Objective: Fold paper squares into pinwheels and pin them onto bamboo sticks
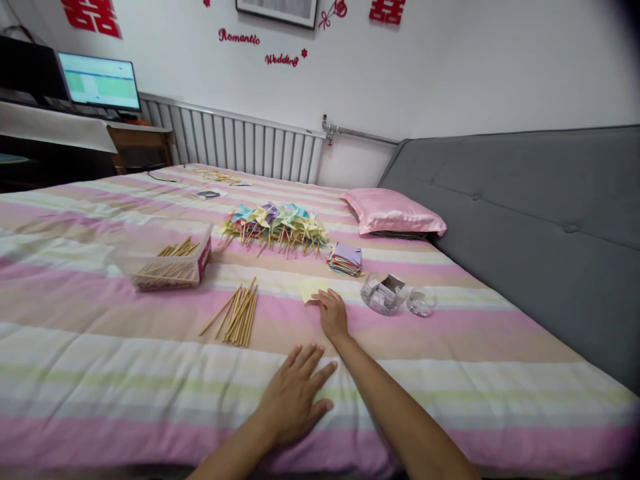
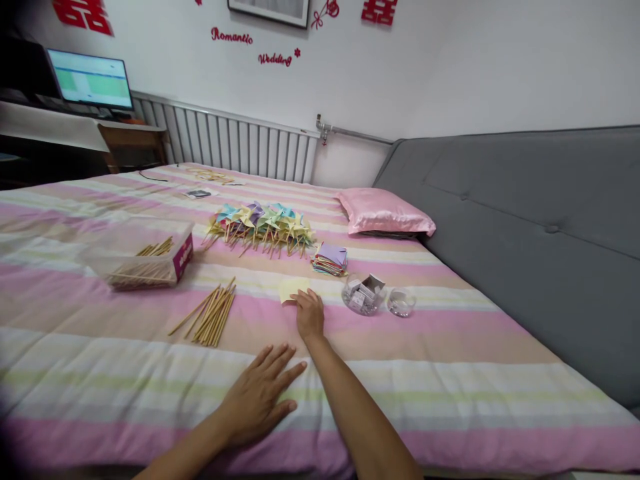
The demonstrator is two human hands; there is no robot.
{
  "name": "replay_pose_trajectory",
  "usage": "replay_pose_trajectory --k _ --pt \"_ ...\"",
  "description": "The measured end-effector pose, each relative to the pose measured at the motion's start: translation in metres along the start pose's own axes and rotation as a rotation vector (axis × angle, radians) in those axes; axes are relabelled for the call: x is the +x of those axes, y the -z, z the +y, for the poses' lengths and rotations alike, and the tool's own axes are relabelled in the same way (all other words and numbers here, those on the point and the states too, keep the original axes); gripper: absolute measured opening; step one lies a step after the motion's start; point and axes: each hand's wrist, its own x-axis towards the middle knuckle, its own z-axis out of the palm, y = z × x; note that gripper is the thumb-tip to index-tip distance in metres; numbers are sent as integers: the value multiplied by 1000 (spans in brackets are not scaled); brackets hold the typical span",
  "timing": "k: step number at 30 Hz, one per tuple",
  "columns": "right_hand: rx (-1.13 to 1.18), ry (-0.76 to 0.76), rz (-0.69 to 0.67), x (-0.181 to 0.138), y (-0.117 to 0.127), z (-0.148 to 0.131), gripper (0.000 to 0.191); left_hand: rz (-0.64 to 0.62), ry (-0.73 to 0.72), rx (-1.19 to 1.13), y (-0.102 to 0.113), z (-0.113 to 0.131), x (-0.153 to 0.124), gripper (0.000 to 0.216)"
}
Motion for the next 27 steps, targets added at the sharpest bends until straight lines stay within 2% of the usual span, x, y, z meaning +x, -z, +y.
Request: replay_pose_trajectory --k 3,7,10,12,15,17,20,21,23,25,27 --pt "135 -41 85 -4 9 3 33 196 151 -304 3 -5 6 44" --pt "347 -150 177 -21 23 2 26 531 535 -860 14 -12 16 37" --pt "526 -214 172 -39 33 -4 14 663 657 -1271 20 -12 22 34" --pt "642 -240 139 -50 39 -12 7 719 717 -1457 24 -8 25 28" --pt "791 -270 59 -60 50 -30 6 705 860 -1613 36 -1 28 21" --pt "862 -263 -1 -62 59 -45 9 594 900 -1735 47 4 27 25" --pt "988 -204 -139 -63 75 -68 15 366 827 -1872 63 9 24 40" --pt "1018 -178 -197 -62 81 -74 16 344 794 -1902 67 10 23 42" --pt "952 -101 -264 -62 91 -84 17 378 730 -1914 72 11 21 38" --pt "822 -26 -297 -61 100 -89 15 394 673 -1853 75 11 19 33" --pt "726 17 -325 -61 107 -90 14 341 644 -1758 77 10 17 32"
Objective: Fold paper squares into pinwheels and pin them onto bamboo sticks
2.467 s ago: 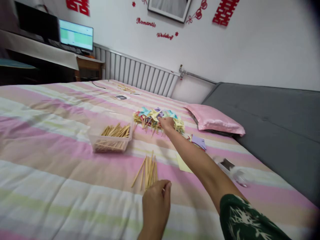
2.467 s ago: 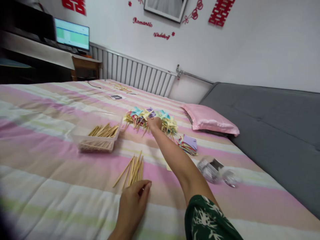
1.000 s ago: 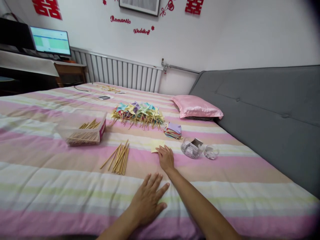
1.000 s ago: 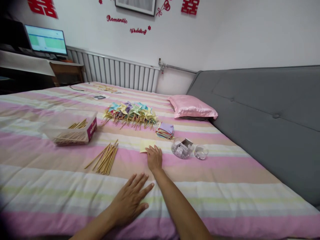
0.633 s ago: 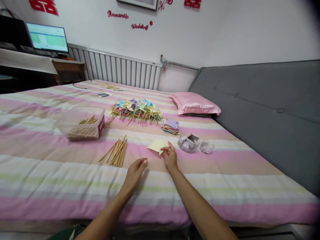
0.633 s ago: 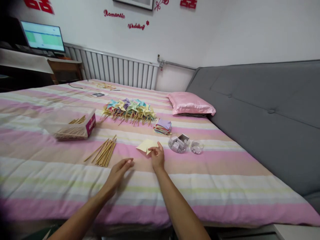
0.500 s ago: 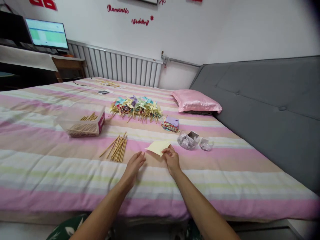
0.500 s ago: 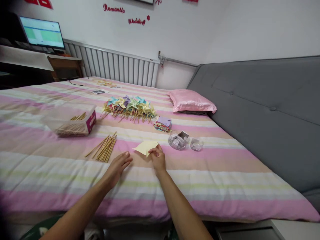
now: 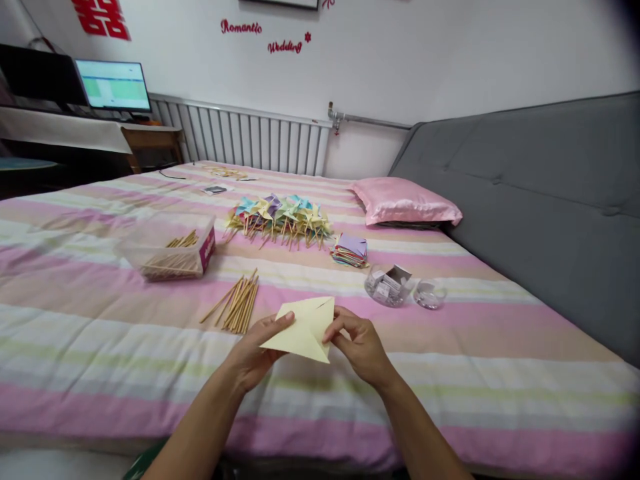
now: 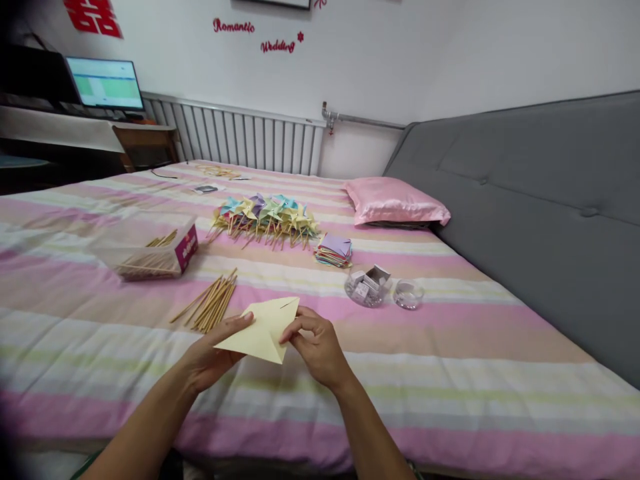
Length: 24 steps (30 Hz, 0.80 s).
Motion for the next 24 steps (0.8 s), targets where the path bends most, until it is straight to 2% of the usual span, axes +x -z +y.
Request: replay_pose_trajectory --k 3,14,21,24 --pt "-64 1 -40 -2 6 -3 14 -20 21 112 2 0 -1 34" --pt "-165 -76 -235 -6 22 -5 11 -7 54 206 2 -7 0 35" --pt "-151 -135 -368 -6 21 -10 11 -70 63 288 5 -10 0 36" --pt "-150 -161 -382 -6 20 -9 11 -98 63 289 5 -11 0 36"
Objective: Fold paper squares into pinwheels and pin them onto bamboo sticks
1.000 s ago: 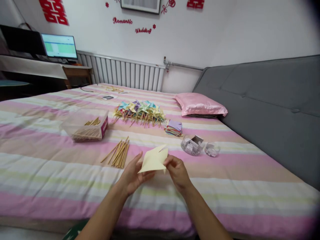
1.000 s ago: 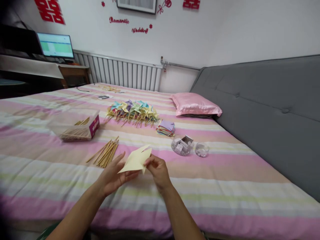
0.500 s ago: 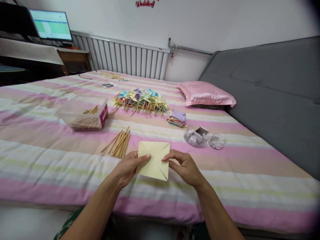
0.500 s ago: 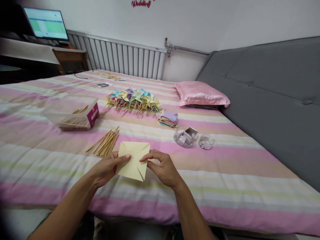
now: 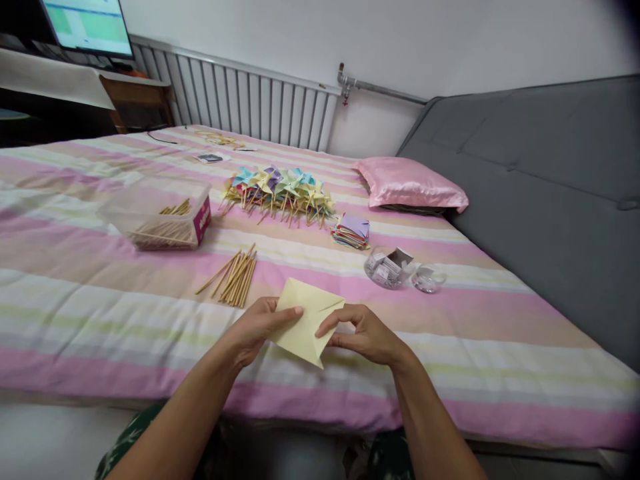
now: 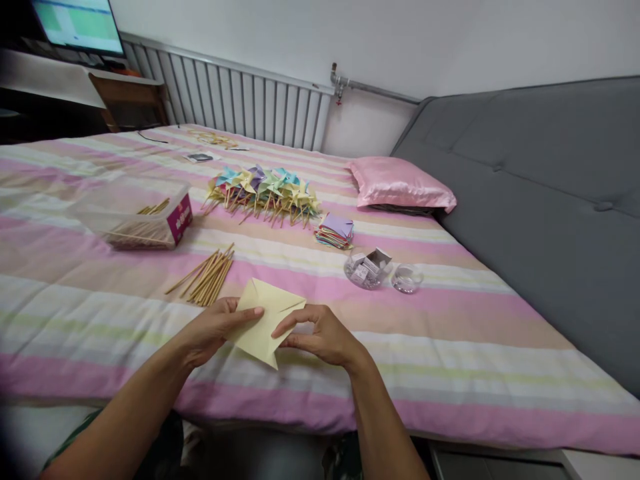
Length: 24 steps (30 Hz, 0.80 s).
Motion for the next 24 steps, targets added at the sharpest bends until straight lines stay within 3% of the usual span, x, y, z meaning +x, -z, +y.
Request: replay_pose_trajectory --k 6,17,24 --pt "-4 -38 74 4 -4 6 16 2 7 14 -2 -2 1 37" --pt "-11 -108 338 10 -17 16 20 69 16 -35 -10 0 1 35" --pt "1 -127 377 11 -17 16 19 35 24 -43 -11 0 1 34"
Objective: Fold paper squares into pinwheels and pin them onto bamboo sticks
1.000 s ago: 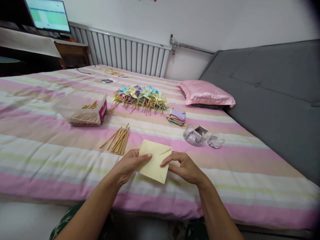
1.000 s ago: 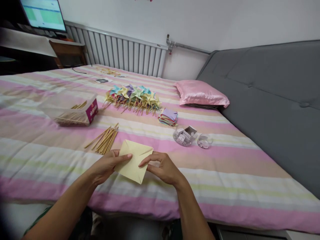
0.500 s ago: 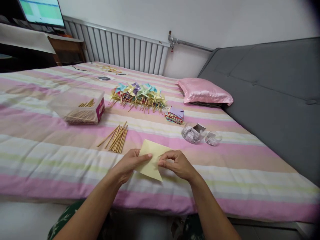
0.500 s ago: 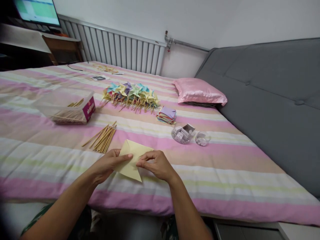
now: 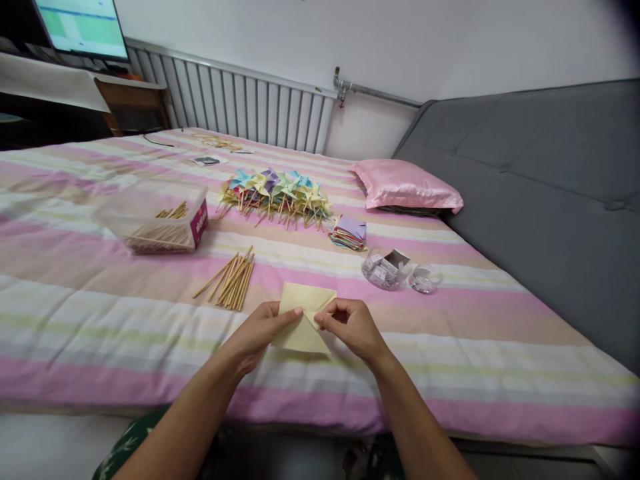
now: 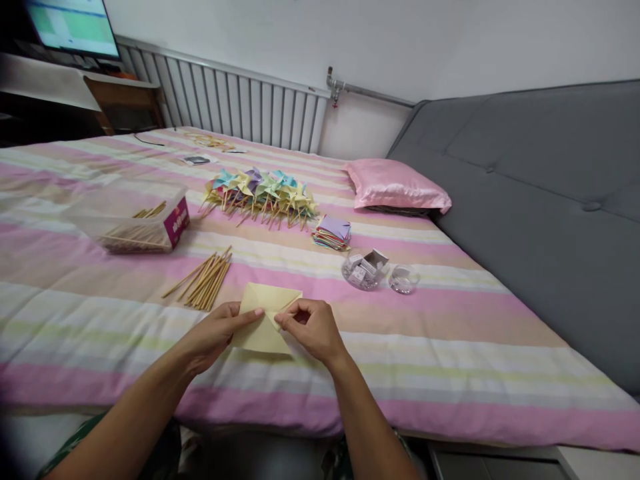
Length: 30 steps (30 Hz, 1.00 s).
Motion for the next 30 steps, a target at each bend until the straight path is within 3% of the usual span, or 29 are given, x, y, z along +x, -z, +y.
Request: replay_pose_trajectory --k 13,30 --pt "-32 -2 23 -1 -2 2 19 6 -69 81 2 -3 1 35" --pt "-179 41 92 -2 -9 2 21 193 -125 138 -1 -10 5 41"
